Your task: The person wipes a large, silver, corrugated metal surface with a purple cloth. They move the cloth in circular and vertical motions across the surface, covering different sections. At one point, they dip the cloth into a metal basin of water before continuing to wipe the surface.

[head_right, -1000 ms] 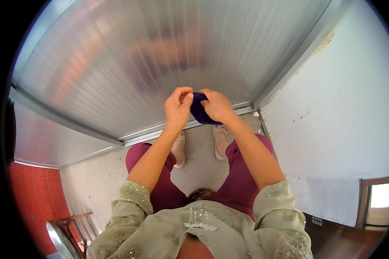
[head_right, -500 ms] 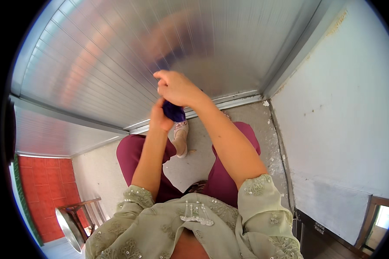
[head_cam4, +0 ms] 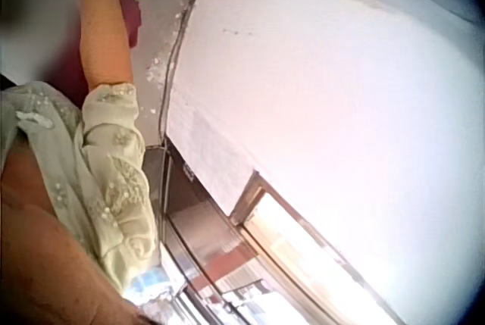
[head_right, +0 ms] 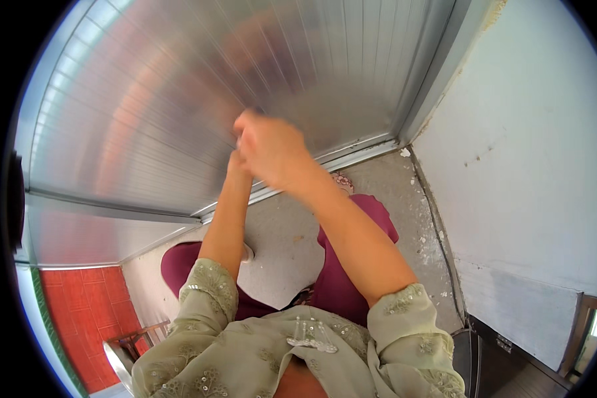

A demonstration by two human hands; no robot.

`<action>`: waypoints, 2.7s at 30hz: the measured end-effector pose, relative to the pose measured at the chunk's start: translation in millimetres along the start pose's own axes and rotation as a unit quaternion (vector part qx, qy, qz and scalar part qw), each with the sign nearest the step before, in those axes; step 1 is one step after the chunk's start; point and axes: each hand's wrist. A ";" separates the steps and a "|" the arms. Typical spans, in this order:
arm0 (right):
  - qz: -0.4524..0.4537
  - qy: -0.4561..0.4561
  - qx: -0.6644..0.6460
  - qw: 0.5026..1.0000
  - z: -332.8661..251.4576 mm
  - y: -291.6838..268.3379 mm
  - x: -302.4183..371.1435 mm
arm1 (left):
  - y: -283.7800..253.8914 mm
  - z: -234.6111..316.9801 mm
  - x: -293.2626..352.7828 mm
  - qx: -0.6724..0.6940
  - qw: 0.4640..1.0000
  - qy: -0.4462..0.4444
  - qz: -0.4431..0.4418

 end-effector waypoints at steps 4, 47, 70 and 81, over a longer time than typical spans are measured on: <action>-0.196 -0.060 0.265 0.942 17.0 7.6 31.9 | 50.4 -13.7 -0.9 0.348 0.805 -0.471 0.096; -0.363 -0.077 0.192 0.909 -5.8 16.0 45.1 | 44.0 -166.9 -50.3 0.471 0.796 -0.321 0.205; -0.380 -0.088 0.180 0.903 -10.1 27.9 35.1 | -10.4 -40.9 -5.2 0.454 0.822 -0.312 0.148; -0.391 -0.120 0.166 0.897 -17.2 49.5 38.6 | -62.9 -97.6 -41.1 0.410 0.789 -0.365 0.276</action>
Point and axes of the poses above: each hand's wrist, its own x-axis away from the middle knuckle, its own y-axis out of the palm, z = x × y, and after that the axes turned 6 degrees about z, right-handed
